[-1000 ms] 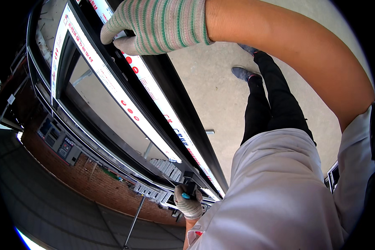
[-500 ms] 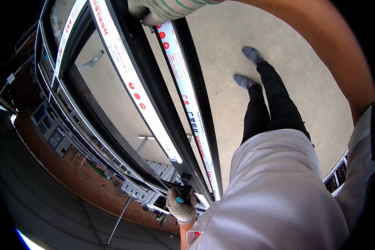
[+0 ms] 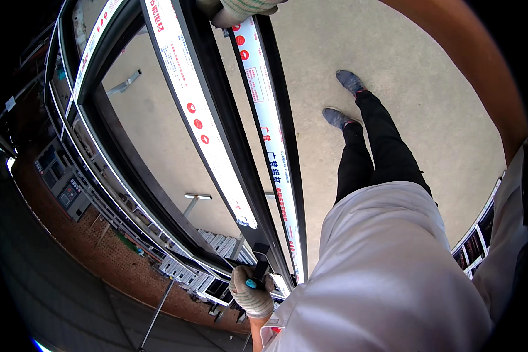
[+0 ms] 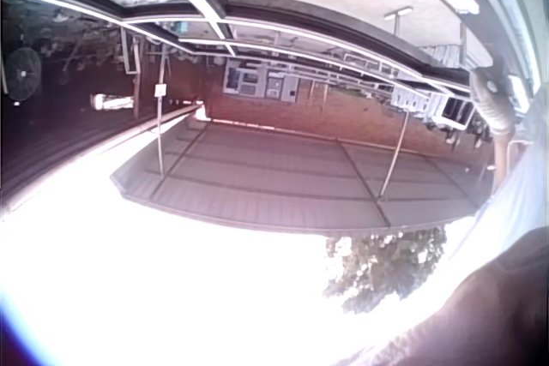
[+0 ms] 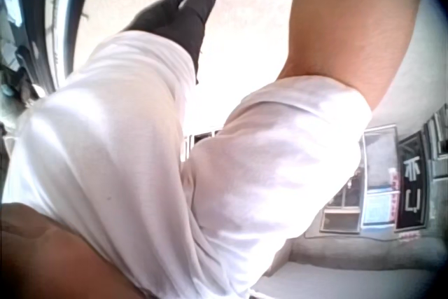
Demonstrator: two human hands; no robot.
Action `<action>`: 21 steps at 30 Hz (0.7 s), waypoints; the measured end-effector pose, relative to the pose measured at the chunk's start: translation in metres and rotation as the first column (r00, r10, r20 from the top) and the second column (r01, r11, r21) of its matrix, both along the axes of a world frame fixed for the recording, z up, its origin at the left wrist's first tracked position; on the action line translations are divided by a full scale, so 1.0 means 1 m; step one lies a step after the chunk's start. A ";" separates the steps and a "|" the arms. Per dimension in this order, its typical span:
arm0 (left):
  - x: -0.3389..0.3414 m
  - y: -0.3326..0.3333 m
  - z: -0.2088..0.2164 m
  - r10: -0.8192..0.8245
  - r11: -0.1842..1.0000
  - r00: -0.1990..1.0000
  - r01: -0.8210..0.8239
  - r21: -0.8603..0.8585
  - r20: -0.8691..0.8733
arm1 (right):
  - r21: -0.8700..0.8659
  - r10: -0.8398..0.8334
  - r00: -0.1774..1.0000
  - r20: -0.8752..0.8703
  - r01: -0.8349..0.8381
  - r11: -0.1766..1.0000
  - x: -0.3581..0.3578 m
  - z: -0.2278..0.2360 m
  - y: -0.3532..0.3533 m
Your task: The person assembles a large aluminum window frame by hand, using a small blue-handled tool to press and secure rubber gaskets into the frame channels. The person repeatedly repositions the frame to access different sides and continues inserting the gasket along the perimeter.
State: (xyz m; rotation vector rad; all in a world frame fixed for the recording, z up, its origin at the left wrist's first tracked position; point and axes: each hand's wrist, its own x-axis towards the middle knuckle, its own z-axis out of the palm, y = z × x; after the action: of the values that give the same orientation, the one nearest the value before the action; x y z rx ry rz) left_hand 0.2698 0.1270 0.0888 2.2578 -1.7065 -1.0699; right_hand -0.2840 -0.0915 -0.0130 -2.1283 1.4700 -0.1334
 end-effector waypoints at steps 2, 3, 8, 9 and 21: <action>-0.007 -0.001 0.008 0.227 0.967 0.971 -0.216 0.136 -0.070 | -0.003 0.006 1.000 -0.001 -0.006 1.000 0.000 -0.002 -0.001; -0.014 -0.004 0.010 0.252 0.956 0.967 -0.242 0.166 -0.046 | -0.005 0.008 1.000 0.001 -0.008 1.000 0.000 -0.002 -0.002; -0.029 -0.006 0.011 0.259 0.956 0.963 -0.244 0.163 -0.078 | -0.037 0.017 1.000 -0.002 -0.017 0.999 0.001 -0.005 -0.006; -0.033 -0.007 0.011 0.257 0.956 0.963 -0.243 0.164 -0.074 | -0.043 0.017 1.000 0.001 -0.017 0.999 0.001 -0.005 -0.007; -0.033 -0.007 0.011 0.309 0.940 0.950 -0.298 0.163 -0.044 | -0.127 0.021 0.999 0.039 -0.016 0.992 0.005 -0.010 -0.013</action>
State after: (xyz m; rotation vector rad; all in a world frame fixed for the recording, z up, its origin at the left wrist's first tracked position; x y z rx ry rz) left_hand 0.2372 0.1198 0.0995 2.4403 -1.2314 -1.2252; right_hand -0.2792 -0.1045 -0.0233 -2.2256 1.4527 -0.2676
